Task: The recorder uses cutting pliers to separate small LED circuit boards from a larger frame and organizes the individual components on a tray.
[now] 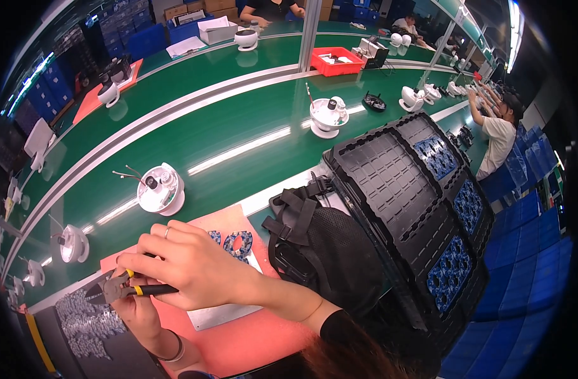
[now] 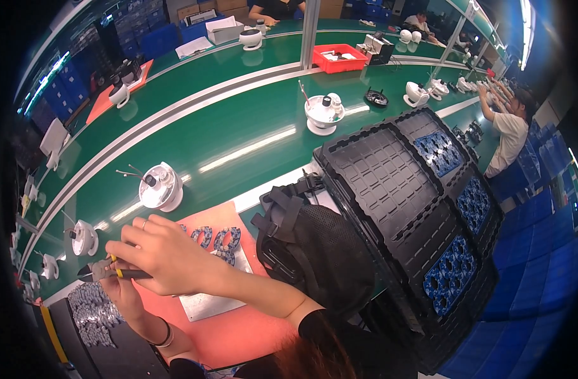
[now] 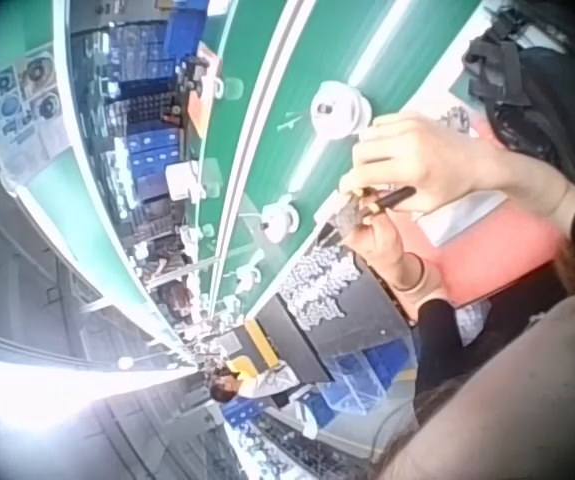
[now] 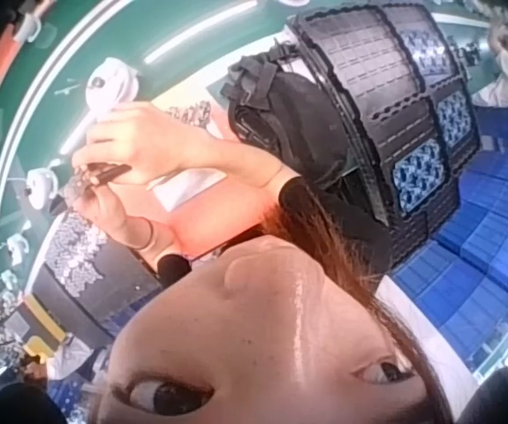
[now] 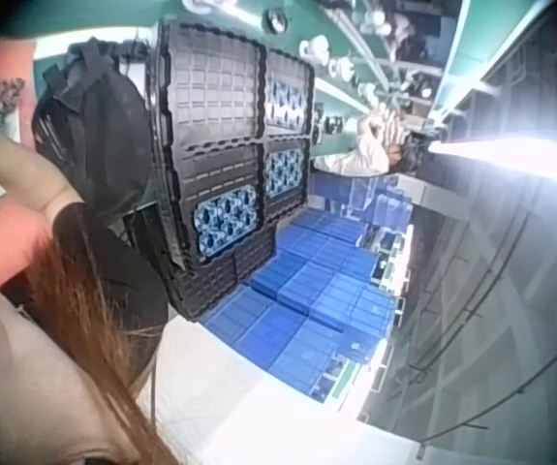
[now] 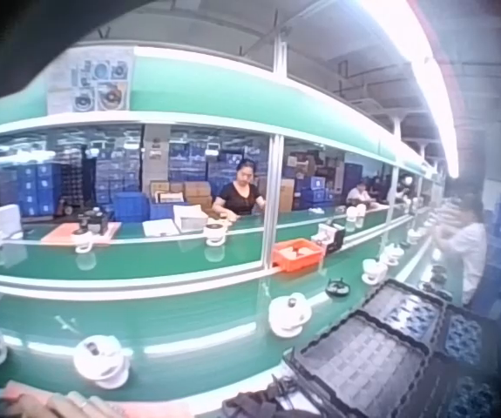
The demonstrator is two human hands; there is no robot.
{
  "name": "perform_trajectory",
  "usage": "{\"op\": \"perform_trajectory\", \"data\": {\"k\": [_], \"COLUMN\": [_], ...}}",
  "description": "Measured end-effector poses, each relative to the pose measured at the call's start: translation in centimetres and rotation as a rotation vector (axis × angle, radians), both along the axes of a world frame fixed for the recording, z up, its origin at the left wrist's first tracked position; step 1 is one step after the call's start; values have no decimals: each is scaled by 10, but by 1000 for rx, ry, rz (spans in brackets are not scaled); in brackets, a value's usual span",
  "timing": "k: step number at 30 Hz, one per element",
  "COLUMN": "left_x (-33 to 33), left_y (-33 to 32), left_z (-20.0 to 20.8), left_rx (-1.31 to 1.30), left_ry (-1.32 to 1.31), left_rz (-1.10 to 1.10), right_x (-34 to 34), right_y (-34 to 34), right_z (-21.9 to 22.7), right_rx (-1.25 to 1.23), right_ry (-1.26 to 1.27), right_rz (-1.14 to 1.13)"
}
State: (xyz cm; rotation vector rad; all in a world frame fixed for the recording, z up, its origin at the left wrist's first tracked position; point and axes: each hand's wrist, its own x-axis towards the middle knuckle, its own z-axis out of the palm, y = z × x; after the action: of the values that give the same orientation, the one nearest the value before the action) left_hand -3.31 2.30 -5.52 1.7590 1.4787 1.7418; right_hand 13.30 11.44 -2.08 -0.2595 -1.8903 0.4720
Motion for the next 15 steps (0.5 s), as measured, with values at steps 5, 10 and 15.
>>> {"op": "perform_trajectory", "data": {"k": [5, 10, 15], "left_x": [5, 8, 7], "left_y": [-2, 3, 0], "left_z": [9, 4, 4], "left_rx": [7, 26, 46], "left_ry": [-47, -32, 4], "left_rz": [-9, -28, 0], "right_x": [-2, 2, 1], "right_y": [-1, 1, -1], "right_z": [2, 0, 2], "right_rx": [8, 6, 11], "right_ry": [9, -8, 7], "right_rz": [10, -1, 6]}}
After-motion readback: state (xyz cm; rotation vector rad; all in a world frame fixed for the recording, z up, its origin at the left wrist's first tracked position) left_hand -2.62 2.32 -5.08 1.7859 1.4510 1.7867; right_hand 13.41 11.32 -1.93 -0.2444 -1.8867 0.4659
